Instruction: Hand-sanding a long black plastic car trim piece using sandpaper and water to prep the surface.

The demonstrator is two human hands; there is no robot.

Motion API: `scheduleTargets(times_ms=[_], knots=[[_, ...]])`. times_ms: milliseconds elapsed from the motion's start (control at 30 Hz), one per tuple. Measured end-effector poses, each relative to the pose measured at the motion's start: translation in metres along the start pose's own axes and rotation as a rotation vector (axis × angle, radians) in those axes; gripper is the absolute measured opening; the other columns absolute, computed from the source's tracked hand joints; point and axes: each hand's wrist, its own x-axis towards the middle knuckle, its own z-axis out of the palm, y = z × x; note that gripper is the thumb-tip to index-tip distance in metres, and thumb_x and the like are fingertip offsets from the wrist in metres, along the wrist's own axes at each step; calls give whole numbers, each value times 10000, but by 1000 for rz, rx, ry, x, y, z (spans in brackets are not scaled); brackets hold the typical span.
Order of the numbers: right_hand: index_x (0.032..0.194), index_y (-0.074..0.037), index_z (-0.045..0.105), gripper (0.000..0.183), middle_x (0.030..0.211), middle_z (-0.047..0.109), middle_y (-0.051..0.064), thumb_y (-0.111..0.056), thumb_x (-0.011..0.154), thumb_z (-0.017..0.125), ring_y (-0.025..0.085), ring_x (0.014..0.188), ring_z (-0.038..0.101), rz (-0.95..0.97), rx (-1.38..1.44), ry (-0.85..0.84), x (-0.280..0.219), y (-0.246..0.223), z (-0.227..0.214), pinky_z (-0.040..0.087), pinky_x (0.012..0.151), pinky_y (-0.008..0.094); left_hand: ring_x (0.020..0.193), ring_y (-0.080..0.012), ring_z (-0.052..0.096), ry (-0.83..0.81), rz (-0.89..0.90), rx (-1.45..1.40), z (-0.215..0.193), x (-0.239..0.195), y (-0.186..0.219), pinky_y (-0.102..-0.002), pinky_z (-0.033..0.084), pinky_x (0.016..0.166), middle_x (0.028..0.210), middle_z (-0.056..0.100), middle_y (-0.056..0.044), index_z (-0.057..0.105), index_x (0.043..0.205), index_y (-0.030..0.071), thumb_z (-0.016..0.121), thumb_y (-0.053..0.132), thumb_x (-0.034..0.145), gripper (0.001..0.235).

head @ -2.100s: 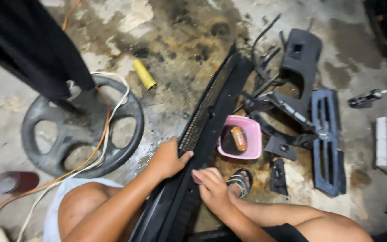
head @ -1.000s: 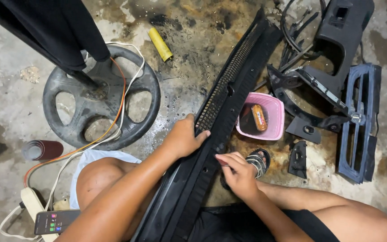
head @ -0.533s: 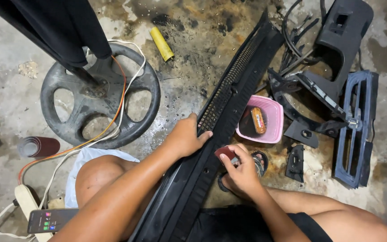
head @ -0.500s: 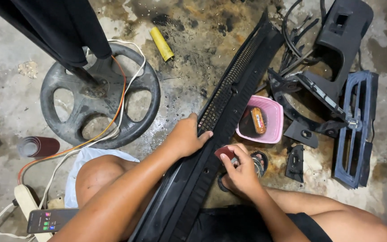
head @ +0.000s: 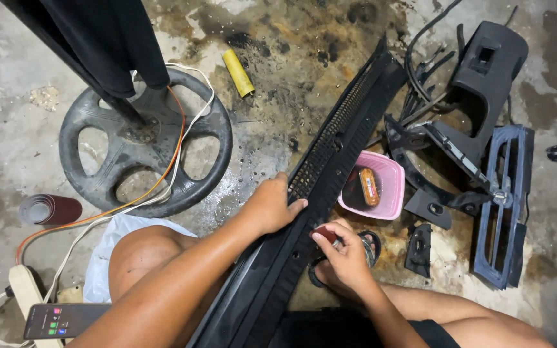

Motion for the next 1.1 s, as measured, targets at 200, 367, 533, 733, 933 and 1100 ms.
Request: scheduleTargets(times_ms=[200, 367, 533, 733, 933, 1100], knots=[[947, -99, 824, 160, 753, 603, 71, -153, 809, 883, 149, 724, 595, -152, -176, 199, 12, 25, 20, 500, 605, 296, 1060, -506, 697, -186, -133, -35, -36, -6, 28, -506, 614, 842, 1062, 684, -352, 560, 1150, -119, 710, 315, 921, 513], [879, -128, 843, 186, 684, 665, 37, -153, 723, 940, 128, 690, 629, -101, -152, 195, 4, 42, 4, 509, 650, 282, 1091, -526, 678, -201, -130, -56, -38, -9, 35, -534, 603, 870, 1086, 677, -363, 557, 1165, -122, 710, 317, 920, 525], [837, -78, 793, 228, 715, 674, 62, -147, 700, 961, 160, 722, 654, -116, -122, 219, 16, 45, 14, 507, 705, 325, 1119, -526, 666, -223, -146, -49, -39, -10, 37, -540, 593, 904, 1110, 675, -362, 548, 1186, -118, 704, 320, 926, 533], [848, -64, 792, 278, 722, 689, 7, -171, 676, 982, 105, 710, 594, 190, -36, 220, 2, 58, 14, 493, 704, 284, 1123, -537, 661, -229, -136, -80, -41, -14, 38, -546, 591, 903, 1114, 671, -380, 556, 1198, -139, 701, 306, 920, 544], [805, -79, 752, 324, 698, 669, 6, -183, 639, 1011, 102, 707, 592, 113, -22, 243, 8, 55, 17, 479, 714, 272, 1119, -520, 669, -220, -174, -69, -45, -14, 38, -537, 595, 887, 1096, 691, -352, 572, 1177, -106, 713, 326, 907, 529], [789, -72, 753, 333, 702, 700, 42, -197, 627, 1016, 126, 710, 603, 198, -38, 257, 9, 62, 19, 489, 721, 294, 1110, -519, 674, -201, -188, -71, -45, -13, 37, -537, 598, 869, 1082, 692, -354, 576, 1174, -109, 716, 310, 904, 517]])
